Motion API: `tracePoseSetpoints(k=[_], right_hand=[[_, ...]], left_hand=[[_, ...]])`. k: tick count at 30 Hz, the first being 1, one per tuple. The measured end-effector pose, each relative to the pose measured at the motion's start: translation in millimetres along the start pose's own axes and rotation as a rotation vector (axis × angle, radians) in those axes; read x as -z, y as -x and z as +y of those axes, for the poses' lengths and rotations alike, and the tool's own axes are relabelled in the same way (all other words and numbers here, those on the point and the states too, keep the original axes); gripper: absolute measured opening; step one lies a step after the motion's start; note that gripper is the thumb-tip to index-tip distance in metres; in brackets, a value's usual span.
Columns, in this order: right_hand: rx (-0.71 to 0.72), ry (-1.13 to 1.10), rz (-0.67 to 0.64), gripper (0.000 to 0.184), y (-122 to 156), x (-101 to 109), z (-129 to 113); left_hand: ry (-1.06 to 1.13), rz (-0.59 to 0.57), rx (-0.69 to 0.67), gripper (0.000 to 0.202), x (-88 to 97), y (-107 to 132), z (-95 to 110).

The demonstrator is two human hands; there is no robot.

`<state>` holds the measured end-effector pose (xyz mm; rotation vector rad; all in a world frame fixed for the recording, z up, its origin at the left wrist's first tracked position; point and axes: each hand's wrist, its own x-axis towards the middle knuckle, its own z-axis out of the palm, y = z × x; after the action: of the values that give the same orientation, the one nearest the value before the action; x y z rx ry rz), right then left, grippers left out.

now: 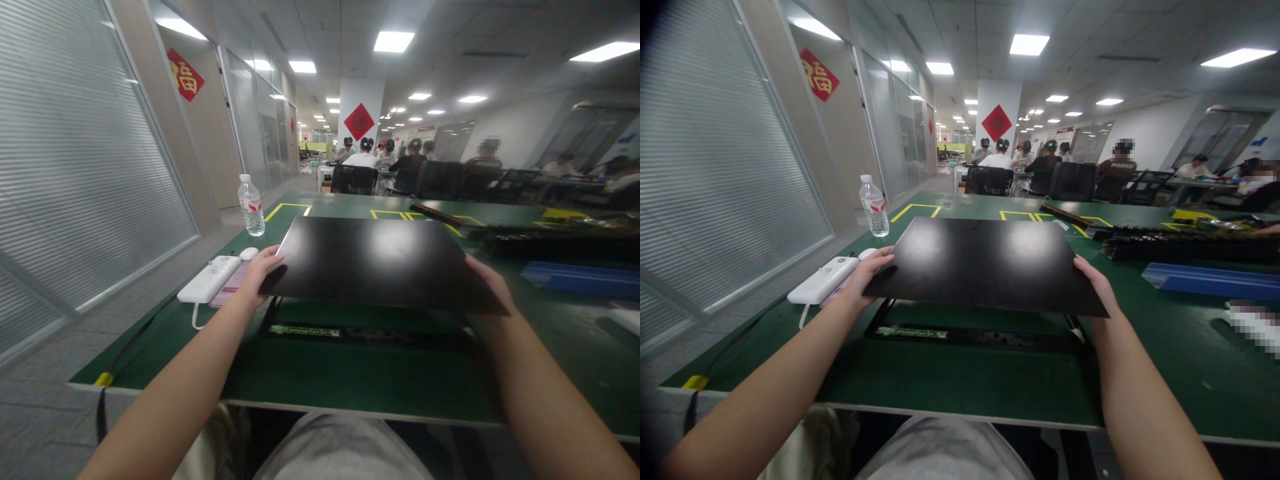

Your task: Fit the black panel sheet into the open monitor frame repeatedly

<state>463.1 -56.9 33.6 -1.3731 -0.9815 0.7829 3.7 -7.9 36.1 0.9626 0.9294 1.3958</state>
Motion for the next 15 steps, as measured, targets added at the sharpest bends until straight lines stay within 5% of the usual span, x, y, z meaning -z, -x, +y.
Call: tracePoseSetpoints(k=[4, 8, 12, 15], right_hand=[[-0.106, -0.147, 0.064, 0.019, 3.9, 3.9, 0.0], [-0.019, -0.147, 0.154, 0.013, 2.8, 4.8, 0.5], [0.142, -0.203, 0.324, 0.007, 5.6, 4.7, -3.9], [0.108, -0.251, 0.358, 0.007, 9.1, 2.8, -9.4]], left_hand=[[-0.004, 0.011, 0.018, 0.037, -5.4, 5.4, 0.5], [-0.105, 0.032, 0.02, 0.03, -5.3, 2.4, -3.5], [-0.311, 0.046, -0.108, 0.033, -5.6, -1.9, -11.9], [-0.493, 0.012, -0.216, 0.03, -3.2, -3.4, -17.5]])
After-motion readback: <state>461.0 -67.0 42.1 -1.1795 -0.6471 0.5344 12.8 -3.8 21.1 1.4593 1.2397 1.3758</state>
